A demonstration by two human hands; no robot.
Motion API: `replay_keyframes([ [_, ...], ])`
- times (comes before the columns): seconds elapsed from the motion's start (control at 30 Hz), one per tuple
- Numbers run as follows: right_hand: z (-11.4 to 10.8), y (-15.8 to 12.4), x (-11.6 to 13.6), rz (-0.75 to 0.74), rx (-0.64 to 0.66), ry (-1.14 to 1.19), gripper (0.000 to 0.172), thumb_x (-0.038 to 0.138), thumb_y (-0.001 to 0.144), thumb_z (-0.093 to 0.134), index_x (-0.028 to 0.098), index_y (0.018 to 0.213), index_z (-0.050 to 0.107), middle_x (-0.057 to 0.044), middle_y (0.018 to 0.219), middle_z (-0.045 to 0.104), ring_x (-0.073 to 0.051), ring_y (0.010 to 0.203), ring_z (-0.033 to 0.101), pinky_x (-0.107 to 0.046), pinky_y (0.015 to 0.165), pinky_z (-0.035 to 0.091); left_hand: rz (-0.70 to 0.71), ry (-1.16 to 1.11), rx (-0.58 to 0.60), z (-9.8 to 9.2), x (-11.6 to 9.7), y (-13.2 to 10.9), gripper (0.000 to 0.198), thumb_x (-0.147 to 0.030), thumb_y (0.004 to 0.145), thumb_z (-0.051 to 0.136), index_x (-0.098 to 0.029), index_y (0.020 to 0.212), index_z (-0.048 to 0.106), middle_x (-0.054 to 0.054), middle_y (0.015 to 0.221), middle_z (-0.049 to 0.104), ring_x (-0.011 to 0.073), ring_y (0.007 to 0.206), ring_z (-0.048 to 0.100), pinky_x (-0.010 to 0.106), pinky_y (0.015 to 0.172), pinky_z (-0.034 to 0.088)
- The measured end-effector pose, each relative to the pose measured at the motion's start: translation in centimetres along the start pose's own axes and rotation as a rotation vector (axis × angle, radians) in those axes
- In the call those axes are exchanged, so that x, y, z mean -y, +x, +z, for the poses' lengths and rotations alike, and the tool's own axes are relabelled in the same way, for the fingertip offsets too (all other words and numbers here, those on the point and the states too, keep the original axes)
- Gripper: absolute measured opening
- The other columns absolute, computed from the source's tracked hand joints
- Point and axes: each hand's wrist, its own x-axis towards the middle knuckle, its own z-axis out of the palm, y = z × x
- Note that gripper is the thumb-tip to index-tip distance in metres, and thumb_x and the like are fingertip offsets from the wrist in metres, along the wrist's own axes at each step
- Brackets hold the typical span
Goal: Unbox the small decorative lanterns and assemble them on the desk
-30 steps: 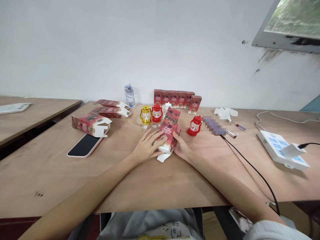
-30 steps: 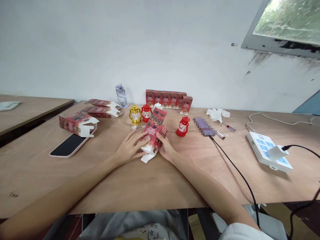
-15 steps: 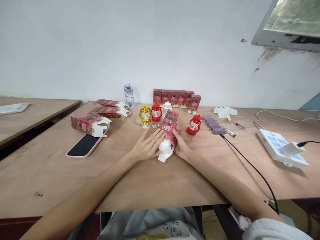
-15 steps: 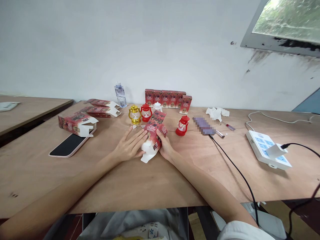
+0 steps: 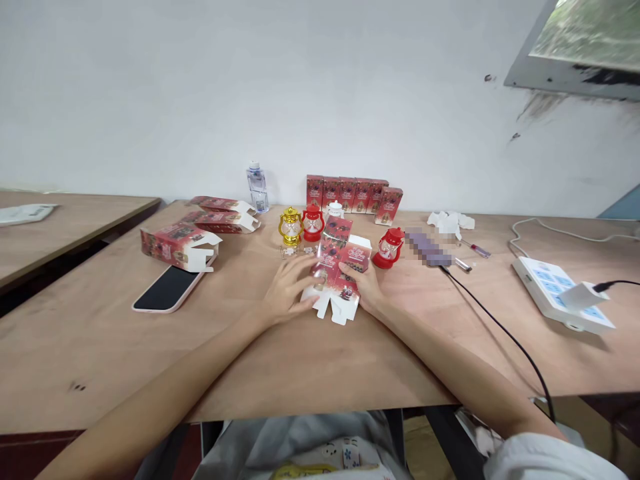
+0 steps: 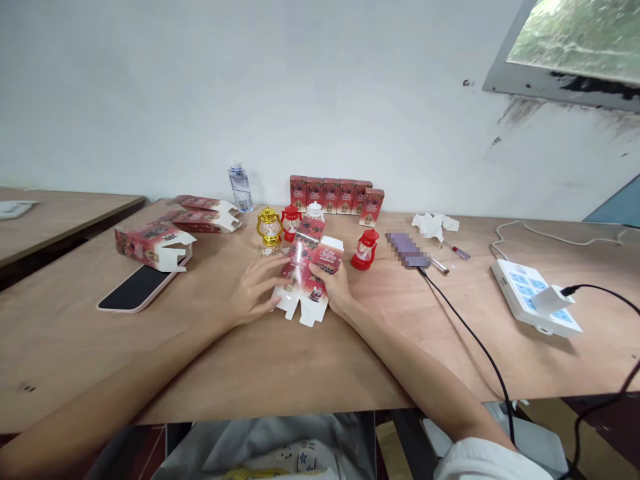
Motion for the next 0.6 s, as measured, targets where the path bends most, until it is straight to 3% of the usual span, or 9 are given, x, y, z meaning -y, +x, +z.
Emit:
replay_keyframes([
  [0.07,0.3,-0.4,-0.1,-0.026,-0.008,0.002,0.042,0.021,0.056,0.08,0.023,0.089,0.055,0.003,0.083,0.069,-0.017,0.075,0.065,-0.033,0.07,0.055,-0.318,-0.145,-0.137,0.4,-0.3,0.2,0.041,-0.037,0.083,0.055,-0.021,0.12,0.05,0.015,0.136,0.044,0.0267,0.128,0.04,0.049,0.102,0.038],
  [0.13,0.6,-0.9,-0.2,-0.031,0.004,-0.004,0.045,0.019,0.056,0.08,0.024,0.091,0.052,0.004,0.083,0.068,-0.017,0.074,0.065,-0.033,0.068,0.055,-0.617,-0.385,-0.206,1.0,-0.3,0.3,0.06,-0.039,0.075,0.065,-0.018,0.126,0.042,0.018,0.134,0.046,0.0278,0.12,0.05,0.048,0.094,0.046],
  [0.23,1.0,-1.5,-0.4,-0.042,0.015,-0.05,0.044,0.018,0.055,0.08,0.024,0.089,0.052,0.004,0.078,0.067,-0.015,0.068,0.064,-0.03,0.063,0.055,-0.892,-0.849,-0.047,1.4,-0.2,0.5,0.057,-0.044,0.066,0.072,-0.015,0.112,0.053,0.014,0.11,0.064,0.0256,0.093,0.065,0.043,0.079,0.054],
  [0.3,1.1,-1.6,-0.6,-0.052,0.018,-0.073,0.045,0.019,0.055,0.081,0.024,0.089,0.052,0.005,0.078,0.066,-0.014,0.067,0.063,-0.028,0.063,0.055,-0.974,-1.036,0.077,1.3,-0.4,0.7,0.049,-0.046,0.063,0.073,-0.014,0.098,0.061,0.01,0.092,0.07,0.0236,0.08,0.067,0.039,0.073,0.055],
  [0.37,1.1,-1.5,-0.7,-0.064,0.043,-0.06,0.046,0.022,0.056,0.081,0.025,0.093,0.053,0.004,0.085,0.067,-0.014,0.072,0.064,-0.028,0.066,0.056,-0.999,-1.077,0.08,0.6,-0.8,1.2,0.046,-0.047,0.06,0.075,-0.014,0.091,0.064,0.007,0.082,0.071,0.022,0.072,0.067,0.036,0.067,0.055],
  [0.43,0.8,-1.2,-0.9,-0.04,0.084,-0.035,0.044,0.03,0.062,0.078,0.026,0.098,0.052,0.003,0.091,0.067,-0.014,0.075,0.065,-0.028,0.065,0.056,-0.977,-1.018,-0.019,-0.5,-0.6,1.7,0.044,-0.045,0.057,0.077,-0.015,0.086,0.066,0.005,0.077,0.071,0.0205,0.068,0.066,0.032,0.062,0.054],
  [0.5,0.4,-0.9,-0.9,0.023,0.106,-0.039,0.041,0.039,0.069,0.071,0.027,0.102,0.049,0.002,0.09,0.067,-0.014,0.07,0.066,-0.027,0.058,0.056,-0.937,-0.89,-0.2,-2.0,0.6,2.1,0.041,-0.046,0.058,0.077,-0.015,0.083,0.066,0.004,0.077,0.07,0.0181,0.066,0.064,0.028,0.058,0.052],
  [0.6,0.0,-0.7,-0.8,0.086,0.105,-0.073,0.039,0.045,0.075,0.064,0.026,0.104,0.045,0.002,0.085,0.066,-0.015,0.062,0.067,-0.026,0.05,0.055,-0.915,-0.623,-0.485,-5.3,4.9,2.7,0.045,-0.049,0.064,0.071,-0.013,0.088,0.062,0.003,0.078,0.067,0.0127,0.061,0.06,0.025,0.056,0.05],
])
